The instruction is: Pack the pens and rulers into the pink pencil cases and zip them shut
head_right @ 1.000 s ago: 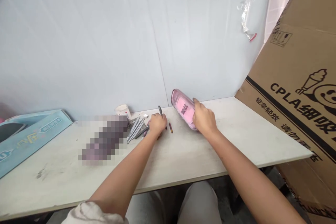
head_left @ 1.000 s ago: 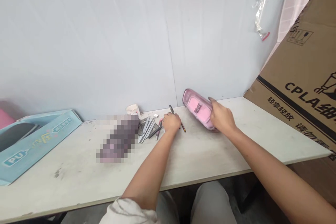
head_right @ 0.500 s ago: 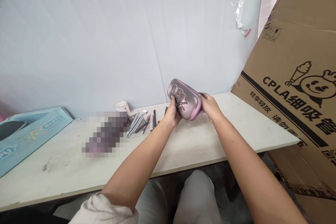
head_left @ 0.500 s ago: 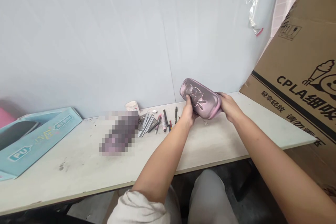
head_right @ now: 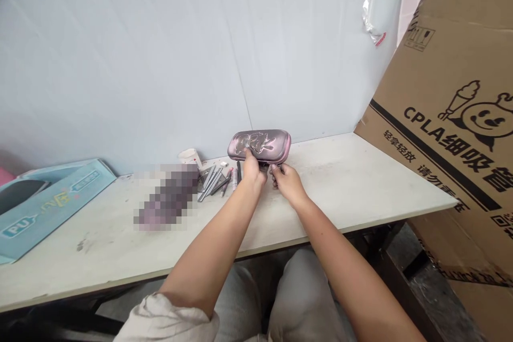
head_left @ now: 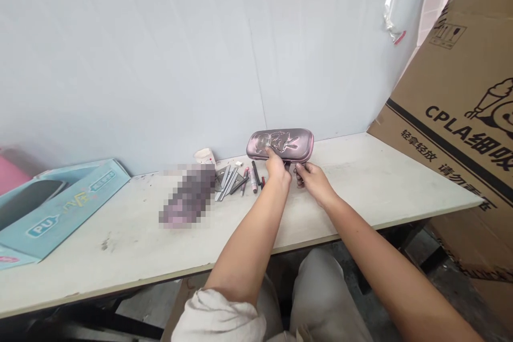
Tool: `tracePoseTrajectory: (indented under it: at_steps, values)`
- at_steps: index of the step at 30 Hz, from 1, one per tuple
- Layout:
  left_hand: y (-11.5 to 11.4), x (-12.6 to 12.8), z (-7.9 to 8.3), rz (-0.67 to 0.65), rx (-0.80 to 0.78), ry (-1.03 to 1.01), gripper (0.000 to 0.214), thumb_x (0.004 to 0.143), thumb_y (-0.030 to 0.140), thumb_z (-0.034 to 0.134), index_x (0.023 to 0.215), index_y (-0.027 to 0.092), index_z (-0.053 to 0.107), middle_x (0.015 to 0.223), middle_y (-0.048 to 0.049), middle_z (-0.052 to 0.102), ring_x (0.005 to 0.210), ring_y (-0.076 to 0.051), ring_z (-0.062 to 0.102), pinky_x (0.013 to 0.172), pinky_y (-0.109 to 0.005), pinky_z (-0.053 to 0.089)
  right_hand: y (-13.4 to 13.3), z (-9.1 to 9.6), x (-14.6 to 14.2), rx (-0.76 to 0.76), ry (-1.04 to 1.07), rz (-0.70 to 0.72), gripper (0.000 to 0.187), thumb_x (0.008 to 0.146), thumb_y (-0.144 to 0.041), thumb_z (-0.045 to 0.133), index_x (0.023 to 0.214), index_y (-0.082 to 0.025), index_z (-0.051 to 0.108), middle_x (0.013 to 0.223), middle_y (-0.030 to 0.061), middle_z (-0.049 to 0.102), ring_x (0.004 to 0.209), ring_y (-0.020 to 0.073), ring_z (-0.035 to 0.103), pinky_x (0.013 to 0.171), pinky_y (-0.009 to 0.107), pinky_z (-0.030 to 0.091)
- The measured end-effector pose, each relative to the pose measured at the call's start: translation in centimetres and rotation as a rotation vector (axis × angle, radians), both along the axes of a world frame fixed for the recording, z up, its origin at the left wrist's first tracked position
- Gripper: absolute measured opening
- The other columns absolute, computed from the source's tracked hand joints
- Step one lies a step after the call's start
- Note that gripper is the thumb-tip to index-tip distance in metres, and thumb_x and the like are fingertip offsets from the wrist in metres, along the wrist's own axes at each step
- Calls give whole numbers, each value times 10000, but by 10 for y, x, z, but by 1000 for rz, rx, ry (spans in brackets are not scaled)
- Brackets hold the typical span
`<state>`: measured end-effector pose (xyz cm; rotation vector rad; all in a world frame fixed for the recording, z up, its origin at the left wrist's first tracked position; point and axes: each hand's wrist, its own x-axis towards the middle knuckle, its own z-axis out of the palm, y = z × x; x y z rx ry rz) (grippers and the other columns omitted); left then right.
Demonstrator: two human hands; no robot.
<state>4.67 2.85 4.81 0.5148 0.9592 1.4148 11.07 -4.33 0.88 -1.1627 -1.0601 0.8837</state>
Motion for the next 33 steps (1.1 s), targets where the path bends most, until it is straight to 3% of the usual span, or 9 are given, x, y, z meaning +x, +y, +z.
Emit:
tracePoseTrajectory:
  at_steps: [5,8,12,16,21,24,26,29,33]
  values:
    - [8,-5,3,54,43,131,473,915,490,225,1013,151,540,1111,-113,609,979,-154,614,776,-252,499,-13,-2,5,-32,-220,-4,323,769,-456,504,600,-182,532,483,-35,468,404,83,439,436,229,354]
    - [13,-11,4,145,109,236,471,908,508,237,1020,153,525,1152,-116,587,1082,-160,562,901,-262,434,-22,2,18,-79,-68,34,317,779,-448,476,598,-187,485,446,-62,374,372,65,356,388,207,285]
    - [10,-17,13,189,539,643,447,907,510,244,1084,178,485,1113,-110,603,1090,-192,549,941,-303,394,-27,21,48,-118,275,46,263,753,-364,527,597,-192,403,455,-102,228,370,32,194,365,176,137]
    - [0,-17,34,82,890,942,498,903,533,198,1214,205,407,1131,-108,600,1072,-228,564,896,-328,410,-29,49,72,-122,267,55,250,755,-301,536,592,-187,385,466,-99,213,385,30,162,370,173,97]
    - [-20,-24,59,-155,1078,1336,533,898,540,210,1335,248,299,1084,-89,628,982,-256,603,821,-351,427,-34,100,104,-14,145,-99,246,791,-247,470,579,-198,355,464,-89,191,395,45,139,381,195,99]
    - [-30,-31,66,-299,1160,1584,537,887,520,309,1352,253,301,1096,-91,619,992,-267,588,822,-354,418,-43,128,117,8,-119,-232,268,791,-261,476,563,-208,346,461,-69,240,409,61,174,398,218,143]
    - [-35,-33,66,-399,1176,1629,540,848,500,436,1318,243,370,1043,-89,624,989,-265,582,818,-335,413,-50,138,112,7,-538,-339,277,812,-309,467,562,-208,403,489,-30,361,462,83,320,448,233,239]
    - [-38,-30,61,-490,1125,1448,498,705,435,667,1134,211,549,863,-63,617,995,-249,579,806,-268,403,-59,141,87,50,-1230,-418,221,788,-268,532,593,-185,468,554,23,467,690,163,511,639,300,347]
    - [-42,-17,42,-372,959,1094,450,642,412,727,1015,213,572,842,-56,608,1057,-266,551,832,-255,395,-56,125,70,195,-1345,-468,178,852,-294,460,775,-168,559,761,96,581,932,267,545,804,413,366]
